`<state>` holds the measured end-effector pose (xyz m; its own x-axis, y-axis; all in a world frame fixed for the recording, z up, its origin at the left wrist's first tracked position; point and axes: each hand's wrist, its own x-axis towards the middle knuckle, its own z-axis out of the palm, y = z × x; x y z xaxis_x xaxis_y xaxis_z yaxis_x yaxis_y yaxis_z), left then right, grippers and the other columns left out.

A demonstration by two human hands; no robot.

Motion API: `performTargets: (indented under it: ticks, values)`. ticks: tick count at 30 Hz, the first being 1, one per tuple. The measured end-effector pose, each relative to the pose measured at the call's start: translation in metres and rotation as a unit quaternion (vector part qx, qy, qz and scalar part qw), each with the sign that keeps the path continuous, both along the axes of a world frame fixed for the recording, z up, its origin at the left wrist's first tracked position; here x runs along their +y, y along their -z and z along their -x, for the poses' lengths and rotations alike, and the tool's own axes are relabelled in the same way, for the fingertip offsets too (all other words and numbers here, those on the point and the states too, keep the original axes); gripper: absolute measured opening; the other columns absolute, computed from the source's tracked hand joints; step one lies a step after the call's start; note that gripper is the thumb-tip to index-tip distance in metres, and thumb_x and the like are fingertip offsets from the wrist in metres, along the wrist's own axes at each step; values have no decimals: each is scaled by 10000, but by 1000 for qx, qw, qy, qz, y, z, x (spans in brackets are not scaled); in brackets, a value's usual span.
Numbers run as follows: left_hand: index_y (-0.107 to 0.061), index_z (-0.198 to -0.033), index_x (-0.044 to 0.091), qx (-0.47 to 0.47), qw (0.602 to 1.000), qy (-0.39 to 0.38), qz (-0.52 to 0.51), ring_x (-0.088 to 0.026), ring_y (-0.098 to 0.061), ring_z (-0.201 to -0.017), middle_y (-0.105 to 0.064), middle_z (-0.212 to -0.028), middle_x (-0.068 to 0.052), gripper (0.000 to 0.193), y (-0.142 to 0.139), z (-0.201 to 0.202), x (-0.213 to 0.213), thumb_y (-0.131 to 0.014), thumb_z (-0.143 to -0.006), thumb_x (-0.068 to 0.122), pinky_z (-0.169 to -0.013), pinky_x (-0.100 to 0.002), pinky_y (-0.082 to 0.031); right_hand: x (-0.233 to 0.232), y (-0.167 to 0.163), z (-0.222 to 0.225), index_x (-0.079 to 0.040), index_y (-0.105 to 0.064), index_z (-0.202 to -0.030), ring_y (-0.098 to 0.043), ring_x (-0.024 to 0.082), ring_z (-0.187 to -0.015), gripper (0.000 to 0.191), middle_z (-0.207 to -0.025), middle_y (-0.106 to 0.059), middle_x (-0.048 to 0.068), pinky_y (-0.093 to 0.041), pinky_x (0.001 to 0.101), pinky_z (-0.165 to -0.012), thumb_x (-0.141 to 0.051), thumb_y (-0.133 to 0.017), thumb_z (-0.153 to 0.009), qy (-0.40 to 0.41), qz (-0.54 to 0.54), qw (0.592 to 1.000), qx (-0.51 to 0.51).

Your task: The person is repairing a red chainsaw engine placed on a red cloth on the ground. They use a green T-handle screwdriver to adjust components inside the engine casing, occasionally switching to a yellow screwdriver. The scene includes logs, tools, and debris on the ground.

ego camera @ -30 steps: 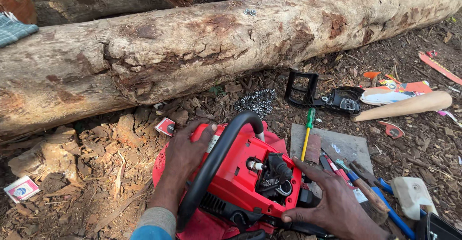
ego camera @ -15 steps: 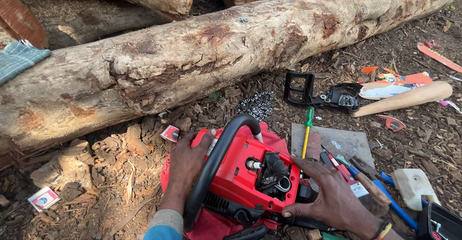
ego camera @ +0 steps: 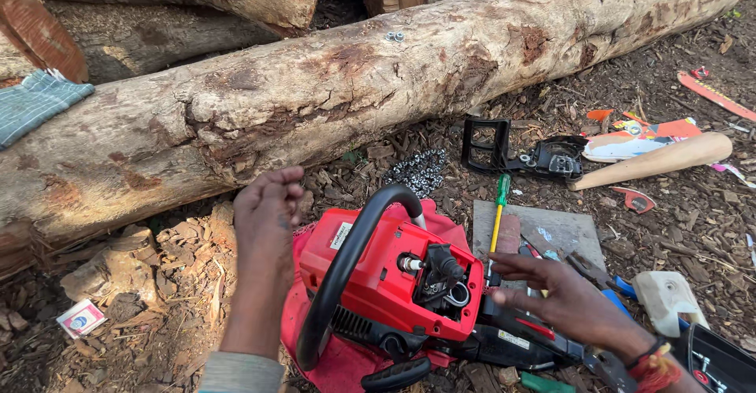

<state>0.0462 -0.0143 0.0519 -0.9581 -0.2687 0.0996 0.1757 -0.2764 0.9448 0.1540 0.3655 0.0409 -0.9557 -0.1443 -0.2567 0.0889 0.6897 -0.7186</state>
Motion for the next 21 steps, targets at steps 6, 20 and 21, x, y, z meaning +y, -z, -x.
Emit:
performTargets:
  ticks: [6,20,21]
  values:
    - [-621,-1284,72,140,965,122,186,-126,-715,-872,-722,-994,-67,294,-51,-69,118,-487,-1022,67,-755,-281,-612,18,40,12,0,-792,-1189,-766,135,-934,382,-996,-857,74,-610,289,-856,-221,-733,-882,84,153,985,1]
    - [-624,-1092,52,113,897,113,411,-289,-743,-869,-736,-951,-139,136,-5,-56,124,-517,-1018,91,-719,-424,-552,1,75,3,-16,-813,-965,-683,114,-750,258,-853,-790,67,-536,254,-682,-245,-794,-847,239,325,913,-62]
    - [-623,-1098,54,100,900,116,409,-278,-747,-856,-733,-934,-136,142,-5,-56,125,-515,-1014,89,-714,-417,-557,2,75,3,-23,-819,-951,-694,117,-750,254,-845,-796,66,-544,254,-683,-244,-803,-827,244,330,910,-57]
